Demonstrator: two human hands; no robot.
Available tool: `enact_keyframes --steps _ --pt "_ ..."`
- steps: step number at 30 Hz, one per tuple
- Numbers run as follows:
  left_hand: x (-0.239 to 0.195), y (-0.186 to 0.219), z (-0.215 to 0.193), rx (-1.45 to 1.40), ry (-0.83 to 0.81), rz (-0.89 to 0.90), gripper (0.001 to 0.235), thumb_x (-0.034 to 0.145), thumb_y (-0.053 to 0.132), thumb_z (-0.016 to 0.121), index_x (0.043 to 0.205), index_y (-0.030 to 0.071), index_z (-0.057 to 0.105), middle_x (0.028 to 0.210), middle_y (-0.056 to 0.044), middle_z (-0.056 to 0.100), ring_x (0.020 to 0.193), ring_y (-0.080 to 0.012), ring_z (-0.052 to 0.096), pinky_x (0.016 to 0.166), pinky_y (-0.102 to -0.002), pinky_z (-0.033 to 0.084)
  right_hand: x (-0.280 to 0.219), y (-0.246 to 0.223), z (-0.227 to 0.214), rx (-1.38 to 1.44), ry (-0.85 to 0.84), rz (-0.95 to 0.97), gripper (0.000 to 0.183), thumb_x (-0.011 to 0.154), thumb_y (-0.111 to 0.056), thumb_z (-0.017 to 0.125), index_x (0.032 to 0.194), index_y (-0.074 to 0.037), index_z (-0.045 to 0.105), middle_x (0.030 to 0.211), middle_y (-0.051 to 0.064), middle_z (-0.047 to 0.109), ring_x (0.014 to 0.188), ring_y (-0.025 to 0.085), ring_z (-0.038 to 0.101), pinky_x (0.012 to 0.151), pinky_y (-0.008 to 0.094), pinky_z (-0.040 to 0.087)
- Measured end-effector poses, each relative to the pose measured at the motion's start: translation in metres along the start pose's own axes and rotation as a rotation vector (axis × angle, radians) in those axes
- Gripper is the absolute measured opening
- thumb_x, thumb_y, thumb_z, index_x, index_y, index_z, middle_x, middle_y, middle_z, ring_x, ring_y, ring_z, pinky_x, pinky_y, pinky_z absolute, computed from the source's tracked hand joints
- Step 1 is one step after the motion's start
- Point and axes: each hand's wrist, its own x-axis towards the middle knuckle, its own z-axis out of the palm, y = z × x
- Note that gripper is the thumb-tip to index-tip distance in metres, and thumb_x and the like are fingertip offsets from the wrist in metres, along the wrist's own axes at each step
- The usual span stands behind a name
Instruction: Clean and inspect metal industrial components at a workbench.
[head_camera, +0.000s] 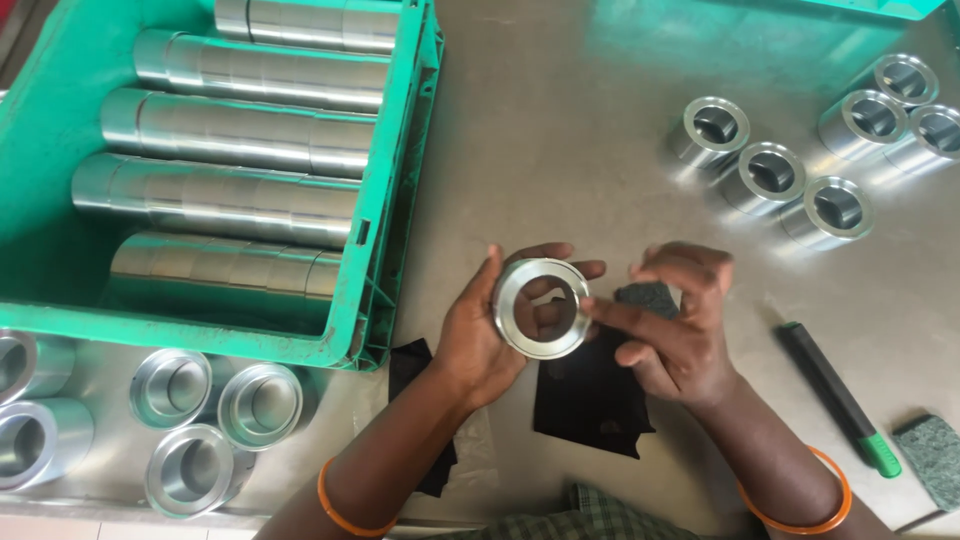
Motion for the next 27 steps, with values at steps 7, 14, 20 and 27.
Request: enact_keyframes --steps 7,14,20,27 --pt "0.003 0.004 0.004 0.152 0.054 -0.104 0.062 0.103 0.046 0.044 0.148 0.004 0.044 0.138 -0.025 0.059 0.121 -0.0322 0.065 0.104 -0.047 0.054 0.001 -0.028 0.019 -0.179 -0.090 0.012 0.074 0.096 -0.080 0.038 0.129 -0.027 0.078 0.155 0.018 0.028 0.150 0.044 0.018 0.127 0.065 0.019" --pt "0.011 0.013 -0.003 1.014 0.197 0.311 0.085 0.078 0.031 0.082 0.144 0.011 0.031 0.136 -0.014 0.056 0.109 -0.0283 0.067 0.091 -0.045 0.057 -0.019 0.071 0.000 0.112 -0.229 0.311 0.047 0.104 -0.051 0.048 0.137 -0.017 0.047 0.172 0.017 0.020 0.162 0.034 0.019 0.130 0.057 0.022" --pt "0.020 0.026 -0.016 1.873 0.307 0.531 0.069 0.069 0.028 0.092 0.126 0.011 0.057 0.134 -0.007 0.058 0.116 -0.0298 0.063 0.099 -0.050 0.046 -0.010 0.108 -0.022 -0.525 -0.103 0.701 0.064 0.099 -0.022 0.063 0.157 -0.004 0.041 0.149 0.028 0.043 0.138 0.046 0.037 0.106 0.062 0.030" --pt "0.014 0.021 -0.006 1.963 0.348 0.883 0.037 0.077 0.014 0.082 0.112 0.010 0.071 0.141 -0.014 0.057 0.134 -0.0384 0.051 0.110 -0.049 0.038 -0.015 0.092 -0.021 -0.369 -0.158 0.503 0.036 0.098 -0.005 0.067 0.128 -0.024 0.064 0.123 0.007 0.065 0.109 0.029 0.054 0.100 0.041 0.047"
